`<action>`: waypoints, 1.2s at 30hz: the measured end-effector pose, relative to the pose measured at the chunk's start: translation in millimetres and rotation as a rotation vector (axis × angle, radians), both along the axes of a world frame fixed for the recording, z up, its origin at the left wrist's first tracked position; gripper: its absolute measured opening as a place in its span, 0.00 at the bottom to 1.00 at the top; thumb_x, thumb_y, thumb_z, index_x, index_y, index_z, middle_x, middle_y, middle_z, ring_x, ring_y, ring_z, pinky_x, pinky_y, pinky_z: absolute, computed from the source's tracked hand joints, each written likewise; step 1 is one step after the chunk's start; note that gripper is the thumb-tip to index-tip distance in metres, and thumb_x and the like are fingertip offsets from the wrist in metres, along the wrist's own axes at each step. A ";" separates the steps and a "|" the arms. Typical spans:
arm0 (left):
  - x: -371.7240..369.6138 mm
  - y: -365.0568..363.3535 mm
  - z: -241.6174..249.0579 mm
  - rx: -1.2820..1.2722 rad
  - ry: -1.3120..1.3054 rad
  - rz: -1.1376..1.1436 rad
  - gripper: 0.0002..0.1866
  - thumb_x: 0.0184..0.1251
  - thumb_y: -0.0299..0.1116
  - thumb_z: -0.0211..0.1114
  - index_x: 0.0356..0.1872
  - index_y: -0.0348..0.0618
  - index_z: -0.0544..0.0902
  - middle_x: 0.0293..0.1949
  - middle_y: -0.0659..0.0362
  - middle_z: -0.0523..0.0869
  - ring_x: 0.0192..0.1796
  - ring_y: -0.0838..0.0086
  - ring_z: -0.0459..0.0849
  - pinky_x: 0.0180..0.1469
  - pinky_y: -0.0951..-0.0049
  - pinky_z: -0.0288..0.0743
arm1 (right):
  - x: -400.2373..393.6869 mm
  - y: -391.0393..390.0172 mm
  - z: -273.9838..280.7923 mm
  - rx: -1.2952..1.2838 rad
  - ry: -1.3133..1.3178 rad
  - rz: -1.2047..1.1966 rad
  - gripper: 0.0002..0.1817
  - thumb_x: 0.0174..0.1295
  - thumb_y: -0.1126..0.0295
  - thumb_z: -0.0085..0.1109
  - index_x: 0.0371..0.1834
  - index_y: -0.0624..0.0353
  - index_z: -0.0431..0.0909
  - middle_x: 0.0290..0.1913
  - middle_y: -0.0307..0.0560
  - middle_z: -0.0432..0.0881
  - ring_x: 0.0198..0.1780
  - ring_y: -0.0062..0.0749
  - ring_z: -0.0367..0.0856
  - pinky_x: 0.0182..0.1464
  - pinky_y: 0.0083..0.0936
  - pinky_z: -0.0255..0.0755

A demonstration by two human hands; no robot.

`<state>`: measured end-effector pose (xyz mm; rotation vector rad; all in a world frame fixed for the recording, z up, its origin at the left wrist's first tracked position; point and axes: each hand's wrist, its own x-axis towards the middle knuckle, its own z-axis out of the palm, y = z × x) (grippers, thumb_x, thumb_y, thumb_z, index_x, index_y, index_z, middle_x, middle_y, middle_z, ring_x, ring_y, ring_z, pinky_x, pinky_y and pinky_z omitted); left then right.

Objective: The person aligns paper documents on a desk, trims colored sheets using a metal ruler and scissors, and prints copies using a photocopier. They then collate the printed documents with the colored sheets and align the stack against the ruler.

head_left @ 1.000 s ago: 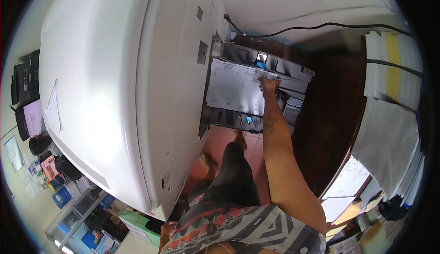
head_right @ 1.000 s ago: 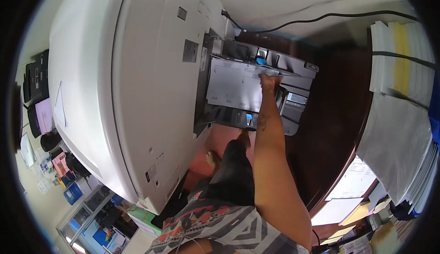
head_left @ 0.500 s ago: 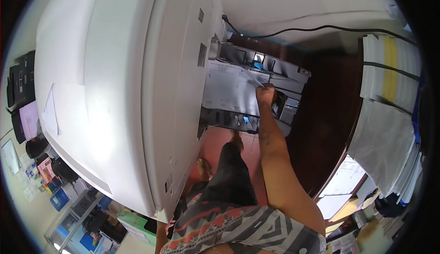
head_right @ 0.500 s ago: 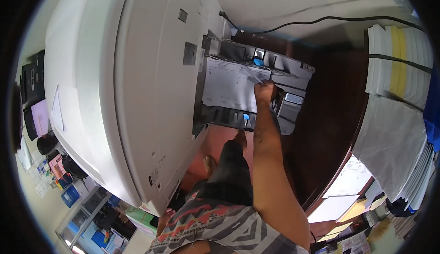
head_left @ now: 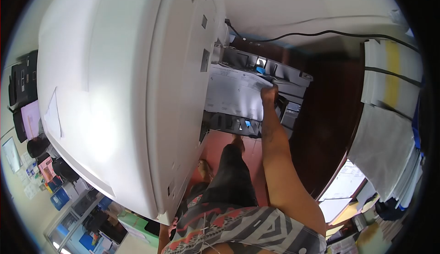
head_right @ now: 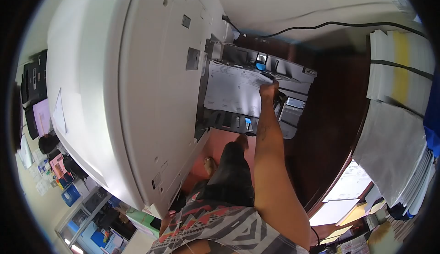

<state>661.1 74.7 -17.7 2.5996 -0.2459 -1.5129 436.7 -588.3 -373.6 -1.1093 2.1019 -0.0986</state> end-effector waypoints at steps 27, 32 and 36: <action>161.9 -152.1 172.8 -0.822 0.735 -0.710 0.18 0.70 0.33 0.66 0.57 0.36 0.80 0.51 0.58 0.84 0.51 0.77 0.81 0.54 0.73 0.76 | -97.6 250.9 688.0 -1.199 -0.066 0.537 0.17 0.65 0.74 0.66 0.56 0.66 0.80 0.49 0.43 0.84 0.48 0.24 0.80 0.54 0.23 0.73; 121.7 -166.1 197.9 -1.186 0.956 -0.550 0.40 0.59 0.33 0.76 0.71 0.40 0.65 0.63 0.57 0.75 0.56 0.74 0.76 0.55 0.70 0.75 | -78.4 315.5 758.8 -1.393 -0.415 0.153 0.21 0.66 0.70 0.65 0.57 0.76 0.77 0.55 0.53 0.83 0.51 0.33 0.83 0.54 0.29 0.75; 106.6 -189.4 228.5 -1.631 0.942 -0.239 0.59 0.45 0.42 0.85 0.76 0.43 0.55 0.70 0.56 0.67 0.66 0.67 0.70 0.63 0.63 0.70 | 29.3 353.7 765.8 -1.279 -0.792 0.040 0.24 0.66 0.70 0.63 0.61 0.75 0.72 0.57 0.56 0.80 0.55 0.36 0.80 0.57 0.29 0.74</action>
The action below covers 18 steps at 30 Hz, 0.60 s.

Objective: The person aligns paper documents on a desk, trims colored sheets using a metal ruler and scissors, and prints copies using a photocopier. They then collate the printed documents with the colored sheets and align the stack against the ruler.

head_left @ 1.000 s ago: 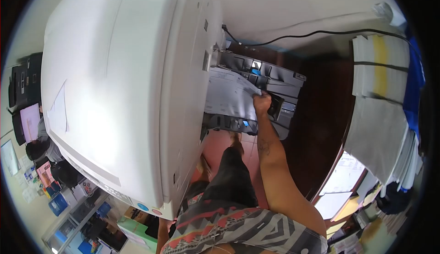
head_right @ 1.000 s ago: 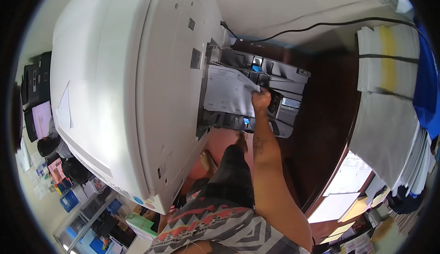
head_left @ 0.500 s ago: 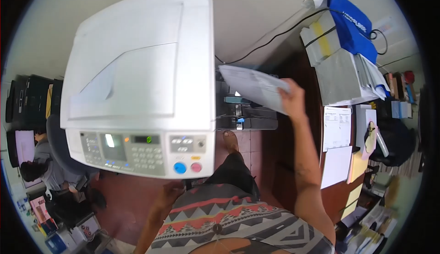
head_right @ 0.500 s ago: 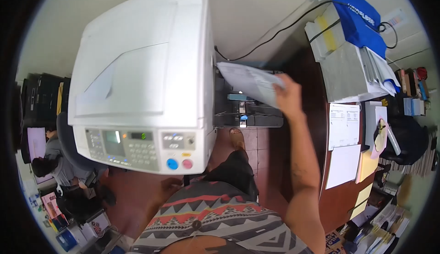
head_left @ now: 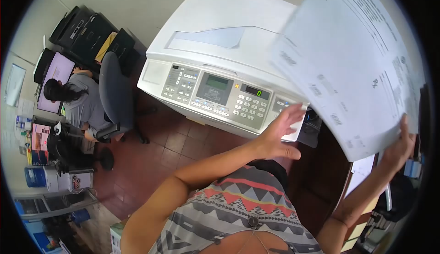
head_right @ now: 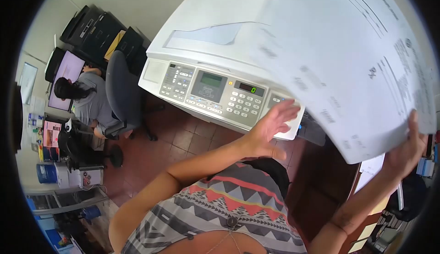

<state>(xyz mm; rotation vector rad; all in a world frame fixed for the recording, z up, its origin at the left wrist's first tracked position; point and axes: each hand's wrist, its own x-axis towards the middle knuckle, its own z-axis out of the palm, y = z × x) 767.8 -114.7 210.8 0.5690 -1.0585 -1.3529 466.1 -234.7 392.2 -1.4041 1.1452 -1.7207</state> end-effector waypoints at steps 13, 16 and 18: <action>124.6 26.9 52.4 -0.005 0.341 0.642 0.30 0.68 0.17 0.59 0.71 0.43 0.65 0.64 0.54 0.75 0.67 0.64 0.74 0.69 0.55 0.68 | 236.8 -4.5 -93.1 0.130 -0.479 0.536 0.22 0.59 0.81 0.68 0.57 0.69 0.75 0.53 0.50 0.84 0.52 0.32 0.83 0.57 0.27 0.75; 166.6 62.9 58.3 -0.153 0.181 0.944 0.28 0.64 0.14 0.62 0.66 0.37 0.71 0.61 0.52 0.79 0.61 0.63 0.79 0.66 0.58 0.73 | 239.0 6.1 -85.2 0.219 -0.416 0.872 0.20 0.67 0.72 0.63 0.60 0.68 0.74 0.57 0.51 0.82 0.54 0.31 0.81 0.57 0.27 0.75; 200.2 97.3 57.8 -0.199 0.306 0.915 0.27 0.67 0.16 0.57 0.68 0.29 0.66 0.63 0.44 0.76 0.65 0.54 0.76 0.69 0.48 0.70 | 227.6 9.6 -91.0 0.258 -0.280 0.936 0.22 0.68 0.67 0.63 0.61 0.65 0.73 0.58 0.51 0.81 0.56 0.32 0.80 0.58 0.29 0.74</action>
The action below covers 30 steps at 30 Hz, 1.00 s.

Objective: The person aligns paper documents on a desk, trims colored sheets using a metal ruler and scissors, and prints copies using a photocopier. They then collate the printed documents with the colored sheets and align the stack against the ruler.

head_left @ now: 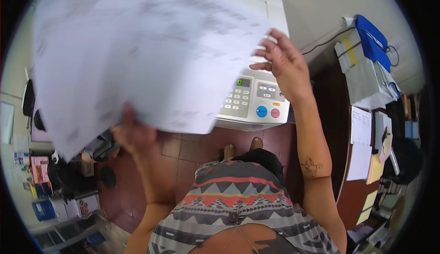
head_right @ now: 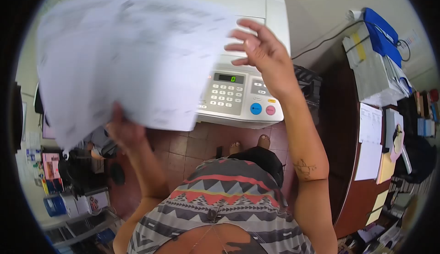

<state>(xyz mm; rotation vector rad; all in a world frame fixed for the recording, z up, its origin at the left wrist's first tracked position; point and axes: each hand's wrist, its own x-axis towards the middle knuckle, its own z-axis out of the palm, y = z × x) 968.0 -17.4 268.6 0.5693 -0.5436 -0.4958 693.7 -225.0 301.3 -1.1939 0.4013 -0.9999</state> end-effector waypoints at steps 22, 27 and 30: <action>4.8 74.7 -86.9 0.243 0.244 0.057 0.24 0.72 0.19 0.55 0.68 0.32 0.66 0.64 0.51 0.76 0.67 0.63 0.75 0.72 0.56 0.67 | 10.3 96.9 -109.9 -1.043 1.137 -0.133 0.42 0.54 0.39 0.67 0.68 0.53 0.74 0.79 0.58 0.52 0.78 0.71 0.41 0.70 0.75 0.36; 6.0 71.7 -86.7 0.264 0.270 0.059 0.26 0.71 0.18 0.55 0.70 0.33 0.65 0.65 0.50 0.75 0.65 0.62 0.76 0.71 0.55 0.70 | -7.9 116.8 -115.1 -0.961 1.187 -0.109 0.44 0.54 0.40 0.67 0.71 0.54 0.70 0.79 0.58 0.51 0.78 0.70 0.41 0.70 0.75 0.35; 9.7 68.3 -95.2 0.254 0.323 -0.029 0.26 0.71 0.19 0.55 0.69 0.33 0.66 0.65 0.50 0.75 0.66 0.61 0.75 0.71 0.56 0.69 | -41.7 133.0 -127.8 -0.952 1.274 -0.260 0.49 0.56 0.39 0.65 0.75 0.58 0.61 0.78 0.56 0.53 0.78 0.67 0.43 0.70 0.75 0.37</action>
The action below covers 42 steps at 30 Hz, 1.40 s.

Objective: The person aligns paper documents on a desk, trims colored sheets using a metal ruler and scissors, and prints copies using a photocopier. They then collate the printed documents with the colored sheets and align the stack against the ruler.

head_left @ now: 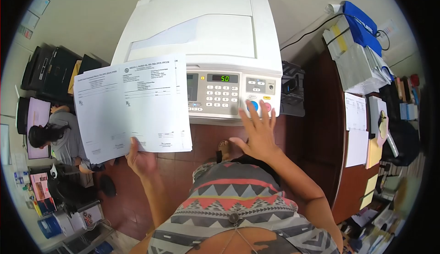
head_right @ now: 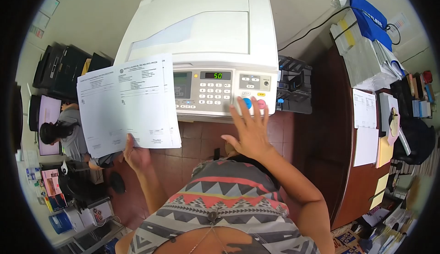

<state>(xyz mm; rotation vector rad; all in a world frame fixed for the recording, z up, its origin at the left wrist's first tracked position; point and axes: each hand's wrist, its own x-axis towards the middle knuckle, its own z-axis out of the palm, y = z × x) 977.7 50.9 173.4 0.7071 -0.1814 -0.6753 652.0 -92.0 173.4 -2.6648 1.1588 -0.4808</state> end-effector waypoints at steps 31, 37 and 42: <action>-690.9 -60.9 -29.1 0.209 -0.538 -1.964 0.18 0.67 0.21 0.62 0.58 0.28 0.78 0.52 0.51 0.86 0.53 0.67 0.85 0.59 0.65 0.76 | -602.3 254.0 -20.2 0.696 -1.443 -1.045 0.13 0.63 0.81 0.60 0.50 0.70 0.83 0.43 0.50 0.87 0.41 0.32 0.86 0.44 0.33 0.81; -857.3 -67.0 -36.3 -0.141 -0.763 -2.019 0.16 0.67 0.24 0.66 0.54 0.31 0.81 0.50 0.55 0.87 0.52 0.72 0.84 0.57 0.68 0.76 | -714.5 324.5 -26.3 0.128 -1.358 -1.075 0.11 0.67 0.79 0.58 0.51 0.69 0.82 0.47 0.44 0.86 0.46 0.26 0.82 0.52 0.27 0.76; -960.1 -59.8 -42.0 -0.256 -0.649 -2.092 0.17 0.63 0.22 0.69 0.53 0.32 0.82 0.47 0.56 0.88 0.48 0.75 0.85 0.53 0.72 0.79 | -755.9 342.4 -46.5 -0.121 -1.424 -1.223 0.10 0.65 0.78 0.62 0.48 0.67 0.83 0.48 0.44 0.86 0.47 0.27 0.82 0.51 0.26 0.76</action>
